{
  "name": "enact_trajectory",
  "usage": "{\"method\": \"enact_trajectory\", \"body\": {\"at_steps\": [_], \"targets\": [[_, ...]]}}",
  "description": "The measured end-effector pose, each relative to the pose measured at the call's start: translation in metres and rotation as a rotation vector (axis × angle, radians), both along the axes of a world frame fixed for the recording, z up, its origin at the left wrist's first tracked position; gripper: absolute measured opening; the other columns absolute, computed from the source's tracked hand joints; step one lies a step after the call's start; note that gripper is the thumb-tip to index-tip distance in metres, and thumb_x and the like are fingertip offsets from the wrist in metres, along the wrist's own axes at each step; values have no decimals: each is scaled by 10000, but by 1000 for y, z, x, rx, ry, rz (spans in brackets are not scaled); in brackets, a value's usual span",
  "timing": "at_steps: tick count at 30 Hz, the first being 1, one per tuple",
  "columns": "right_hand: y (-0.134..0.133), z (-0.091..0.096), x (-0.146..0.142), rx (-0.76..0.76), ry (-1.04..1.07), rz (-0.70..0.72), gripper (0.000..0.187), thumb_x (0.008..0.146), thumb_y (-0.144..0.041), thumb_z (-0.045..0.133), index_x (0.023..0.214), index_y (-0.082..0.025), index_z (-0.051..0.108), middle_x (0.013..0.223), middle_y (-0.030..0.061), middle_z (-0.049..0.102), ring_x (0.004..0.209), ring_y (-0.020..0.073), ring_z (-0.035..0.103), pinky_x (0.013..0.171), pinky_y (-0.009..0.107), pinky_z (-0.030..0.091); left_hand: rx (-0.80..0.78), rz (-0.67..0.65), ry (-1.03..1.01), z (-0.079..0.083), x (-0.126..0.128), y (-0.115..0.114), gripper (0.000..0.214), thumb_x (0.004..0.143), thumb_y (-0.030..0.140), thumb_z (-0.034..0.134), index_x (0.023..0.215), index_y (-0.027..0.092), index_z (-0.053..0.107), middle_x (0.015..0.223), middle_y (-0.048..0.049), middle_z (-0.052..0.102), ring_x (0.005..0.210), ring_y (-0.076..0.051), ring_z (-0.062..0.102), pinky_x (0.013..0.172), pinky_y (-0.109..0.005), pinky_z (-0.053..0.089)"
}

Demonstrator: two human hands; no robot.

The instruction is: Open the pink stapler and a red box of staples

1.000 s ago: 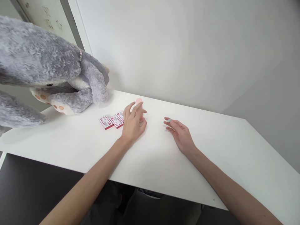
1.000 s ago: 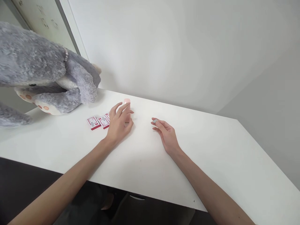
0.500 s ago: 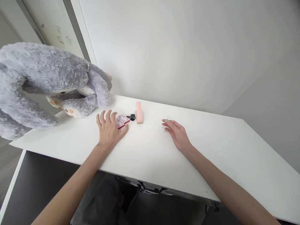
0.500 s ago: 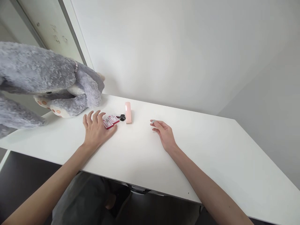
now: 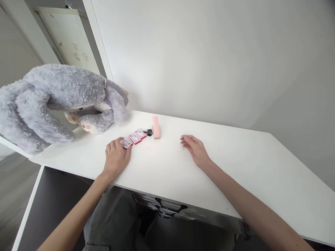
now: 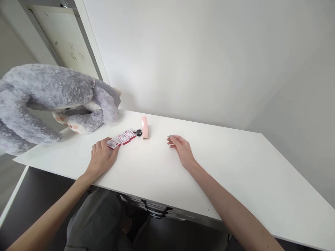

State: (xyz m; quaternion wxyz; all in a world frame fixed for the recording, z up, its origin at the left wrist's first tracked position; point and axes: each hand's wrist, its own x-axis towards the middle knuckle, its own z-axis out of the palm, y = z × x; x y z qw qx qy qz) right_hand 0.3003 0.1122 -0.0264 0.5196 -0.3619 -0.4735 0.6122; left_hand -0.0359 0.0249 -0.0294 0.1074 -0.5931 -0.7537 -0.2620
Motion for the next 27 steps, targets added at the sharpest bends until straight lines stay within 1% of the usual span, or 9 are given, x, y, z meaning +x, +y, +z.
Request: {"method": "enact_trajectory", "body": {"at_steps": [2, 5, 9, 12, 15, 18, 21, 24, 27], "targets": [[-2, 0, -2, 4, 12, 47, 312, 814, -524, 830, 921, -234, 793, 982, 32, 739, 842, 154, 646, 808, 312, 509, 72, -64, -4, 4, 3, -8, 557, 981, 442, 524, 1404, 87, 455, 1360, -260, 549, 1275, -437, 519, 1077, -637, 445], [-8, 3, -6, 19, 15, 185, 288, 832, -514, 823, 913, -239, 796, 1000, 34, 735, 825, 149, 637, 754, 303, 512, 188, -269, -15, 13, 14, -19, 570, 977, 453, 596, 1425, 149, 418, 1375, -210, 549, 1304, -384, 536, 1106, -572, 466], [-18, 10, -8, 37, -52, 437, 261, 839, -486, 824, 921, -238, 811, 1380, 84, 682, 953, 180, 693, 799, 334, 564, 177, -535, -63, 20, 39, -24, 612, 963, 447, 680, 1458, 237, 389, 1404, -159, 568, 1327, -336, 578, 1118, -522, 486], [-20, 15, -5, 18, -92, 612, 246, 837, -458, 836, 883, -220, 799, 1503, 103, 616, 809, 143, 717, 805, 365, 604, 128, -661, -143, 20, 61, -16, 658, 938, 458, 727, 1461, 262, 379, 1426, -151, 571, 1366, -333, 568, 1133, -523, 481], [-18, 16, -3, -9, -109, 706, 277, 827, -463, 849, 917, -207, 794, 1336, 118, 721, 749, 158, 733, 687, 336, 609, 89, -724, -242, 19, 81, -2, 673, 901, 475, 770, 1430, 266, 410, 1400, -134, 598, 1333, -323, 595, 1109, -520, 501], [-15, 14, -2, -35, -85, 691, 323, 808, -486, 864, 936, -200, 785, 977, 76, 793, 747, 188, 748, 629, 300, 585, 106, -800, -335, 19, 95, 9, 690, 865, 462, 813, 1401, 268, 423, 1385, -124, 610, 1297, -299, 612, 1102, -513, 503], [-13, 12, -2, -73, -51, 648, 343, 798, -505, 871, 916, -197, 776, 836, 48, 775, 693, 172, 724, 629, 292, 574, 121, -889, -477, 20, 100, 15, 770, 810, 461, 865, 1400, 270, 408, 1425, -145, 582, 1322, -296, 595, 1104, -508, 502], [-12, 11, -1, -117, -28, 635, 322, 801, -494, 873, 891, -203, 769, 777, 27, 753, 613, 141, 673, 594, 278, 554, 51, -912, -740, 23, 98, 17, 598, 935, 464, 732, 1398, 273, 407, 1449, -162, 585, 1360, -283, 583, 1122, -514, 486], [-11, 8, -1, -127, -41, 663, 290, 830, -479, 851, 884, -210, 758, 695, 2, 716, 545, 131, 628, 553, 274, 535, -130, -941, -989, 25, 94, 16, 469, 1005, 455, 636, 1384, 284, 418, 1355, -144, 673, 1305, -264, 638, 1101, -503, 497]]}}
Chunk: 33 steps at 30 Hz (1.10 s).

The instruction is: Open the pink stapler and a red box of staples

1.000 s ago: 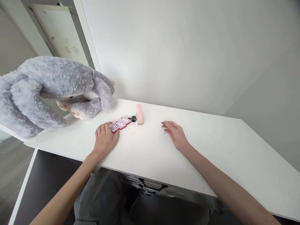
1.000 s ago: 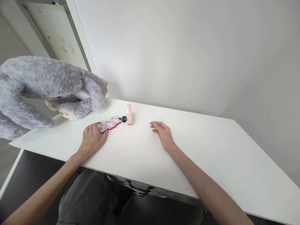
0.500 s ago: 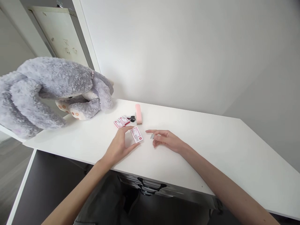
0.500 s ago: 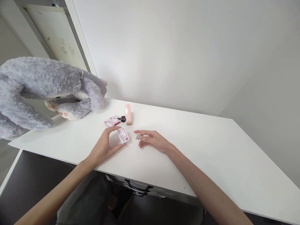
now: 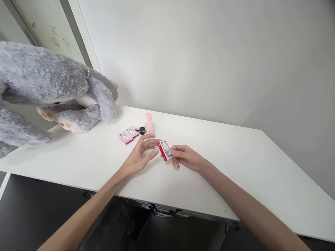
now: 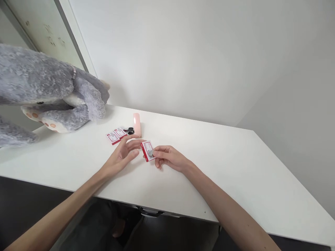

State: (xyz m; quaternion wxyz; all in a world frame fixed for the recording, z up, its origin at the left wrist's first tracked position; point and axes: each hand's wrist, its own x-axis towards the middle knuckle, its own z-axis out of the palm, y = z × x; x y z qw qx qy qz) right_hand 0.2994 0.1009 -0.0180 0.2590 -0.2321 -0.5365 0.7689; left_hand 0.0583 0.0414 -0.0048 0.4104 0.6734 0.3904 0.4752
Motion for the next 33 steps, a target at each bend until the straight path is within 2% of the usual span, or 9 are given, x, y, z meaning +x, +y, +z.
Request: {"method": "enact_trajectory", "body": {"at_steps": [2, 4, 11, 13, 15, 18, 20, 27, 33], "targets": [[0, -2, 0, 17, -12, 27, 283, 842, -476, 840, 883, -210, 751, 672, -4, 707, 524, 133, 621, 541, 280, 533, -91, -81, -31, 0, 0, 0, 503, 979, 439, 685, 1379, 288, 420, 1270, -122, 721, 1252, -259, 672, 1060, -476, 520], [0, -3, 0, 33, -16, 43, 282, 852, -474, 832, 885, -207, 749, 671, -3, 709, 521, 135, 624, 542, 283, 534, -116, -117, -38, -2, 1, 1, 504, 958, 412, 722, 1357, 287, 441, 1208, -100, 742, 1226, -253, 682, 1026, -448, 533], [-1, -4, 0, 46, 14, 52, 238, 888, -447, 809, 934, -217, 765, 691, 10, 742, 582, 153, 674, 597, 290, 552, -71, -48, -126, -3, 5, 4, 437, 887, 362, 809, 1187, 265, 505, 1092, -56, 730, 1124, -226, 693, 974, -418, 543], [-1, -3, -1, 52, 30, 37, 226, 895, -435, 805, 970, -223, 783, 784, 32, 770, 658, 165, 708, 603, 285, 559, -55, -6, -151, -1, 5, 4, 431, 876, 368, 818, 1149, 259, 503, 1063, -48, 727, 1076, -217, 698, 964, -416, 547], [-2, -2, -2, 62, 45, 19, 203, 901, -421, 800, 978, -233, 799, 967, 59, 791, 747, 175, 733, 604, 278, 566, -51, 35, -166, 2, 5, 3, 429, 866, 374, 824, 1127, 253, 506, 1037, -41, 723, 1037, -211, 699, 956, -414, 550], [-3, -1, -2, 71, 57, -14, 177, 906, -414, 793, 938, -241, 804, 1261, 76, 740, 813, 179, 739, 608, 286, 581, -63, 76, -184, 4, 4, 2, 410, 875, 392, 809, 1122, 245, 516, 1007, -36, 716, 1002, -208, 704, 940, -409, 551], [-3, -1, -2, 78, 62, -36, 179, 902, -413, 795, 916, -235, 799, 1362, 81, 693, 831, 178, 731, 610, 289, 587, -76, 111, -195, 5, 4, 1, 390, 890, 415, 789, 1118, 242, 524, 997, -31, 713, 982, -205, 709, 923, -395, 554], [-1, -5, -1, 154, 66, -123, 174, 932, -404, 766, 910, -236, 808, 1392, 94, 630, 920, 176, 670, 602, 266, 543, -115, 236, -143, 7, 3, -1, 381, 874, 458, 783, 1086, 221, 575, 1148, -41, 683, 874, -166, 728, 887, -367, 581], [0, -5, -1, 223, 24, -207, 162, 926, -430, 770, 928, -275, 815, 1384, 67, 612, 738, 115, 553, 681, 323, 509, -99, 192, -72, 9, 5, -4, 383, 870, 477, 778, 1090, 213, 607, 1108, -31, 679, 805, -184, 755, 802, -382, 630]]}}
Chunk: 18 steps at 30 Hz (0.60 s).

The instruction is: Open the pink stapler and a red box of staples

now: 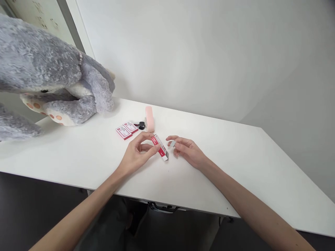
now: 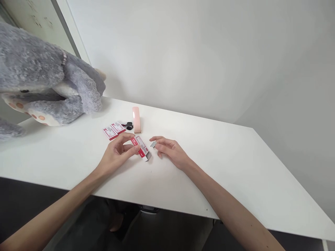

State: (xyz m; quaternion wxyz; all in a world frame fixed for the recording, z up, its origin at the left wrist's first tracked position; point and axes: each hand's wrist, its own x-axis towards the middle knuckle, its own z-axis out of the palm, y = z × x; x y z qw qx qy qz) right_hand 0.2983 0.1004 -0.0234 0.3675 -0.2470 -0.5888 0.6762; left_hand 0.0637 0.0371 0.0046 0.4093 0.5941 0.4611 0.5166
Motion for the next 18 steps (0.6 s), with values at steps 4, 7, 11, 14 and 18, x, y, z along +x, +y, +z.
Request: {"method": "enact_trajectory", "body": {"at_steps": [4, 7, 11, 14, 18], "targets": [[0, 1, 0, 7, 1, -52, 166, 919, -437, 772, 916, -276, 812, 1353, 58, 623, 799, 136, 550, 709, 324, 485, 6, 21, 13, -1, 0, 0, 350, 892, 471, 757, 1067, 203, 616, 1067, -26, 685, 842, -198, 767, 815, -375, 635], [-1, 4, -1, 15, -12, -70, 166, 928, -439, 759, 925, -280, 809, 1329, 42, 625, 728, 106, 517, 727, 329, 479, 15, 23, 18, -3, 1, 1, 346, 885, 455, 773, 1059, 199, 618, 1080, -32, 700, 873, -210, 780, 829, -366, 636], [-4, 5, -3, 114, -86, -124, 177, 928, -441, 748, 916, -272, 799, 1310, 42, 622, 872, 142, 593, 807, 338, 501, 16, 1, 11, -5, 2, 1, 342, 862, 432, 803, 1021, 201, 607, 1199, -55, 719, 948, -227, 792, 873, -363, 640], [-4, 1, -7, 227, -163, -207, 177, 911, -443, 757, 903, -269, 788, 1292, 52, 620, 1048, 196, 628, 834, 344, 530, -20, -9, -8, -5, 2, 1, 360, 844, 432, 819, 967, 200, 572, 1243, -71, 731, 1000, -243, 790, 908, -381, 641], [-4, -5, -11, 392, -275, -406, 175, 927, -436, 727, 933, -270, 782, 1241, 64, 638, 1073, 212, 653, 740, 316, 554, -58, 11, -59, -4, 2, 2, 404, 827, 444, 832, 886, 203, 513, 1281, -90, 730, 1007, -259, 790, 901, -409, 644]]}}
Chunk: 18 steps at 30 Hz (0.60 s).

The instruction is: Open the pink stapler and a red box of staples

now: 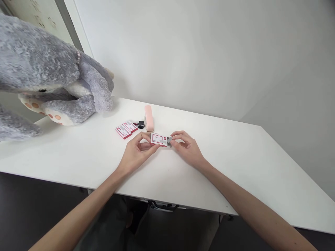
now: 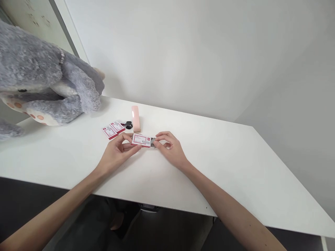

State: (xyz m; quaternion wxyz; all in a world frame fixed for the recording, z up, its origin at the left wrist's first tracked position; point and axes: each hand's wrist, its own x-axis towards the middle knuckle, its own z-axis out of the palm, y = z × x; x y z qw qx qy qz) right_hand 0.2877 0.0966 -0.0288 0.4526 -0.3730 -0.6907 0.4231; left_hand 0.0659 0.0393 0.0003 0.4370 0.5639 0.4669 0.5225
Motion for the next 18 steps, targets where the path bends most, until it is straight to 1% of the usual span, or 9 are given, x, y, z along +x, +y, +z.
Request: {"method": "enact_trajectory", "body": {"at_steps": [2, 4, 7, 9, 11, 13, 15, 18], "targets": [[0, -2, 0, 82, -53, -83, 172, 941, -428, 707, 953, -271, 778, 1221, 71, 646, 1097, 222, 657, 692, 300, 559, -35, 1, -18, 1, 0, 0, 429, 828, 461, 827, 855, 205, 483, 1321, -99, 717, 996, -264, 791, 864, -411, 649], [0, -3, 0, 157, -101, -117, 172, 957, -417, 685, 966, -269, 774, 1215, 75, 646, 1076, 220, 667, 651, 292, 562, -84, 5, -33, 1, -1, 1, 449, 818, 474, 833, 880, 209, 475, 1341, -98, 707, 978, -265, 794, 815, -393, 651], [-1, -4, 2, 202, -149, -122, 172, 962, -408, 679, 961, -262, 771, 1228, 80, 642, 1017, 209, 678, 618, 292, 568, -139, 13, -68, 2, -1, 1, 496, 798, 466, 853, 1047, 238, 490, 1360, -81, 691, 966, -254, 796, 789, -372, 649], [-1, -4, 2, 185, -159, -125, 178, 951, -418, 694, 937, -257, 769, 1250, 80, 640, 976, 200, 680, 612, 297, 573, -148, -5, -91, 3, -2, 1, 564, 805, 453, 851, 1195, 269, 488, 1362, -73, 681, 987, -250, 792, 834, -390, 651], [-1, -4, 2, 167, -159, -123, 189, 941, -430, 706, 910, -254, 768, 1264, 76, 638, 942, 191, 678, 618, 304, 576, -144, -36, -103, 2, -2, 1, 643, 819, 436, 843, 1326, 294, 475, 1342, -69, 677, 1018, -251, 784, 918, -431, 642], [-2, -3, 1, 157, -158, -117, 193, 933, -433, 716, 885, -253, 765, 1259, 69, 640, 920, 183, 674, 630, 310, 575, -131, -67, -100, 0, -2, 2, 695, 834, 421, 833, 1413, 303, 467, 1335, -68, 666, 1041, -249, 776, 1002, -473, 617], [-3, -1, 1, 148, -158, -115, 194, 918, -433, 736, 854, -251, 760, 1244, 61, 645, 890, 175, 667, 634, 315, 566, -117, -95, -82, -3, -3, 4, 670, 855, 418, 812, 1430, 293, 492, 1351, -71, 648, 1051, -243, 770, 1061, -502, 589], [-4, 1, 1, 129, -156, -108, 208, 903, -439, 758, 815, -250, 750, 1236, 53, 649, 858, 167, 655, 645, 327, 552, -108, -114, -60, -7, -5, 7, 584, 868, 415, 795, 1378, 265, 551, 1415, -76, 606, 1054, -228, 764, 1096, -513, 570]]}}
